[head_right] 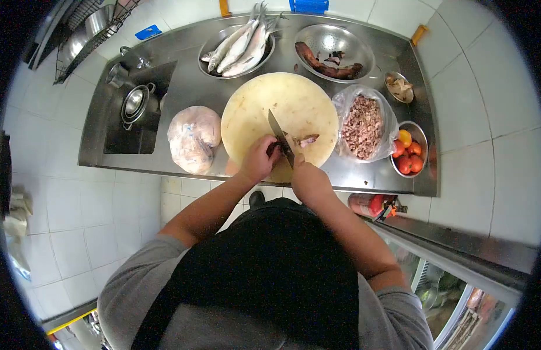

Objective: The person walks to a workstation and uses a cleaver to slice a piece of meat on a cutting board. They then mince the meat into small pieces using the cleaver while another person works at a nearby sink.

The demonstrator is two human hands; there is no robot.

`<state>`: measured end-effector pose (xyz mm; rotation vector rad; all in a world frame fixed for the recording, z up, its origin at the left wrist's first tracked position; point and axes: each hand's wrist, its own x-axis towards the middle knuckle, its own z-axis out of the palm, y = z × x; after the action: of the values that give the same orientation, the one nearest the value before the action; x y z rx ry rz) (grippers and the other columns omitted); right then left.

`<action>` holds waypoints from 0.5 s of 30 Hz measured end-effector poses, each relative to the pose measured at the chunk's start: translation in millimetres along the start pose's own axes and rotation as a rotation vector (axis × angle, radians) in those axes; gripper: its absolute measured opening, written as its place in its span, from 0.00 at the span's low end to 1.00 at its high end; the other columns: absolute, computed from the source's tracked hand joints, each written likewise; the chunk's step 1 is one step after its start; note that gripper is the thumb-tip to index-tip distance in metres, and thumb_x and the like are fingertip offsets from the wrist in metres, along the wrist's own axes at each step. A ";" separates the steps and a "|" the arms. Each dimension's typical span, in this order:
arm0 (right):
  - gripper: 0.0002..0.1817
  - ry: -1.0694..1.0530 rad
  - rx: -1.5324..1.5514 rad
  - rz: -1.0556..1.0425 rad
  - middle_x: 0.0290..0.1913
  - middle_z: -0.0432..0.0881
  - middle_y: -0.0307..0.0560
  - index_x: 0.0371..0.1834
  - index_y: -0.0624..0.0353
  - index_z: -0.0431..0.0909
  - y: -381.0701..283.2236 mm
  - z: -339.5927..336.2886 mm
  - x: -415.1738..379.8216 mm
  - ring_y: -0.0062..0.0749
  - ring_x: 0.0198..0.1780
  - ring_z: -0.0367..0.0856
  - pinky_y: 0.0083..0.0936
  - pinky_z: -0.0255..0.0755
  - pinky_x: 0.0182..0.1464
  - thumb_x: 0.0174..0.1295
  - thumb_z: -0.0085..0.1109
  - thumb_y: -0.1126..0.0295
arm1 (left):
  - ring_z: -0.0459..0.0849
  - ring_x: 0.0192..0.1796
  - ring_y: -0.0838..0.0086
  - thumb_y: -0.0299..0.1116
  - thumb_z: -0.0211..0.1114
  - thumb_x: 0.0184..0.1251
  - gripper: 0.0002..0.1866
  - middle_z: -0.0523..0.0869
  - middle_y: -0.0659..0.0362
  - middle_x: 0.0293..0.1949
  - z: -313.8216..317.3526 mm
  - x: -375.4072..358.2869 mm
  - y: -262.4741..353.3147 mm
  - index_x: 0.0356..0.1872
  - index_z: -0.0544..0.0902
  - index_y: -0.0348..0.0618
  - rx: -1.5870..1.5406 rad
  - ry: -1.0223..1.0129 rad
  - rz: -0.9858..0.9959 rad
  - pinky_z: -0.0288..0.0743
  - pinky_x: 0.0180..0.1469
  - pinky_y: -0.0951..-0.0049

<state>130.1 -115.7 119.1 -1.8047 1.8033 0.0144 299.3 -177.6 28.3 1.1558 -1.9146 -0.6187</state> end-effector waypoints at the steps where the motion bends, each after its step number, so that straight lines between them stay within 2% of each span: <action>1: 0.11 0.000 0.016 -0.009 0.38 0.84 0.72 0.48 0.67 0.66 0.6 -1.4 -2.1 0.67 0.42 0.85 0.55 0.79 0.45 0.70 0.46 0.70 | 0.84 0.40 0.48 0.26 0.64 0.66 0.08 0.84 0.46 0.38 0.3 -0.5 -0.1 0.44 0.79 0.38 0.016 0.015 0.036 0.78 0.43 0.55; 4: 0.10 0.009 -0.116 -0.078 0.36 0.85 0.68 0.48 0.68 0.67 -1.9 -21.0 -13.1 0.63 0.40 0.87 0.51 0.81 0.42 0.68 0.44 0.74 | 0.84 0.42 0.47 0.27 0.64 0.67 0.08 0.85 0.45 0.40 -4.7 -0.7 1.0 0.45 0.80 0.38 -0.029 -0.035 0.024 0.78 0.44 0.55; 7: 0.11 0.042 -0.074 -0.019 0.36 0.85 0.68 0.49 0.68 0.68 -12.8 -38.9 -22.5 0.62 0.39 0.87 0.50 0.81 0.42 0.67 0.44 0.75 | 0.84 0.42 0.47 0.27 0.64 0.67 0.08 0.85 0.45 0.40 -10.6 0.0 11.4 0.44 0.80 0.38 -0.028 -0.038 0.000 0.78 0.44 0.54; 13: 0.12 0.035 -0.050 -0.057 0.38 0.85 0.69 0.50 0.69 0.68 -11.7 -32.1 -20.0 0.62 0.41 0.87 0.51 0.81 0.43 0.67 0.44 0.75 | 0.84 0.40 0.46 0.28 0.65 0.67 0.09 0.84 0.46 0.39 -4.1 1.0 7.7 0.45 0.78 0.39 -0.045 0.034 0.030 0.78 0.42 0.54; 15: 0.12 0.029 -0.045 -0.052 0.38 0.85 0.68 0.50 0.69 0.68 -13.7 -31.0 -19.8 0.62 0.41 0.87 0.51 0.81 0.43 0.68 0.44 0.74 | 0.84 0.42 0.45 0.28 0.65 0.67 0.11 0.84 0.44 0.41 -4.8 -0.3 7.7 0.47 0.78 0.38 -0.043 -0.012 -0.015 0.78 0.45 0.54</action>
<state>128.9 -111.2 158.1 -1.8914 1.7887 0.0088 299.6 -173.8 36.5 1.1419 -1.8950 -0.6731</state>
